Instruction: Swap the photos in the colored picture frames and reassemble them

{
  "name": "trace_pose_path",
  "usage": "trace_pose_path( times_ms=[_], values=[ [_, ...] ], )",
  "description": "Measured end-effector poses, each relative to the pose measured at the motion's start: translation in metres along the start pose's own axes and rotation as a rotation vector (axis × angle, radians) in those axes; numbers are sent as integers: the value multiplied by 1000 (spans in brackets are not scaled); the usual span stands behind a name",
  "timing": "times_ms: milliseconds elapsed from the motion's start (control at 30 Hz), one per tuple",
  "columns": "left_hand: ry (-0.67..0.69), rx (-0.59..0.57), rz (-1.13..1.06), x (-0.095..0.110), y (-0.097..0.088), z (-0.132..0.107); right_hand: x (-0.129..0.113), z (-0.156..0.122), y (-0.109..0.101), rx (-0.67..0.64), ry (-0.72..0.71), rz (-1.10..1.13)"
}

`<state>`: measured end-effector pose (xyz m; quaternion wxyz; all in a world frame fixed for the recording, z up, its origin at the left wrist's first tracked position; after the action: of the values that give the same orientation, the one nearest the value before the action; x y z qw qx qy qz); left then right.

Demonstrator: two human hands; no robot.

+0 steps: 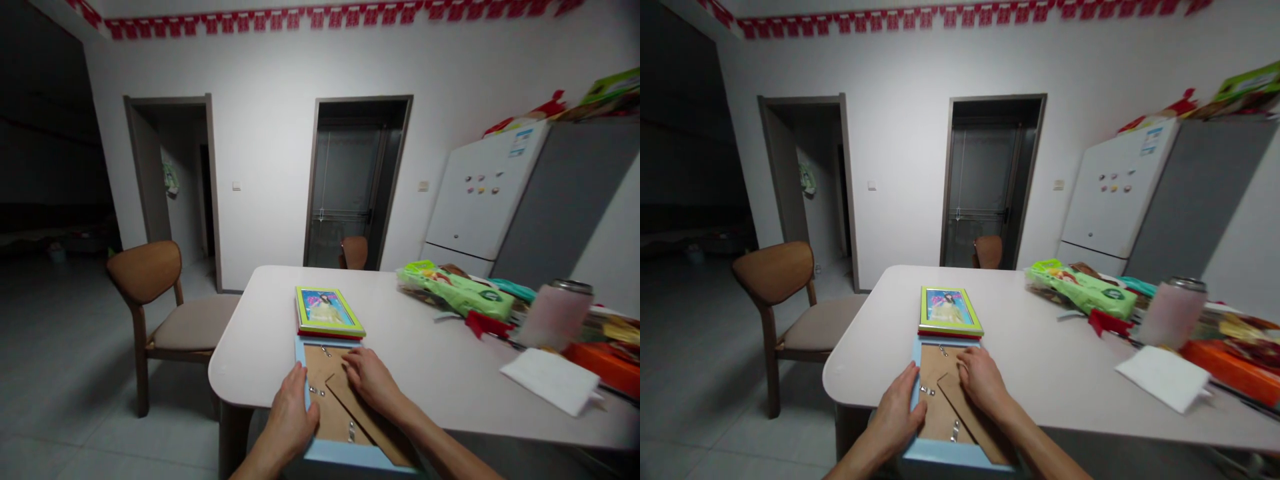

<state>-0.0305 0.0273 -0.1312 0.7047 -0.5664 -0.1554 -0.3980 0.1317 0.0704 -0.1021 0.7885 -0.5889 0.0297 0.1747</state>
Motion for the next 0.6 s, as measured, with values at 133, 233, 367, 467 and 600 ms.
trace_pose_path(
  times_ms=[133,233,367,467,600],
  values=[
    [-7,-9,-35,-1,1,2,-14,24,18,-11,43,20],
    [8,-16,-36,-2,3,4,-15,34,26,16,95,24],
    [1,1,-71,-4,3,5,-14,35,28,8,95,41],
    [-20,29,-86,-7,2,4,-19,24,21,-8,66,56],
    [8,36,-43,-3,2,4,-40,-1,15,-83,-66,163]
  ],
)
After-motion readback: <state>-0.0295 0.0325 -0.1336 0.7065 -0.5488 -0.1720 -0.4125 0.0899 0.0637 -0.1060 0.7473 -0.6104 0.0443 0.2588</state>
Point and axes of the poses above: each hand's wrist, its own z-axis towards the middle knuckle, its own y-axis out of the palm, x = y × z, the point moved 7 cm from there along z, towards the middle knuckle, and after that the axes turned 3 degrees about y, right-handed, at the moved point
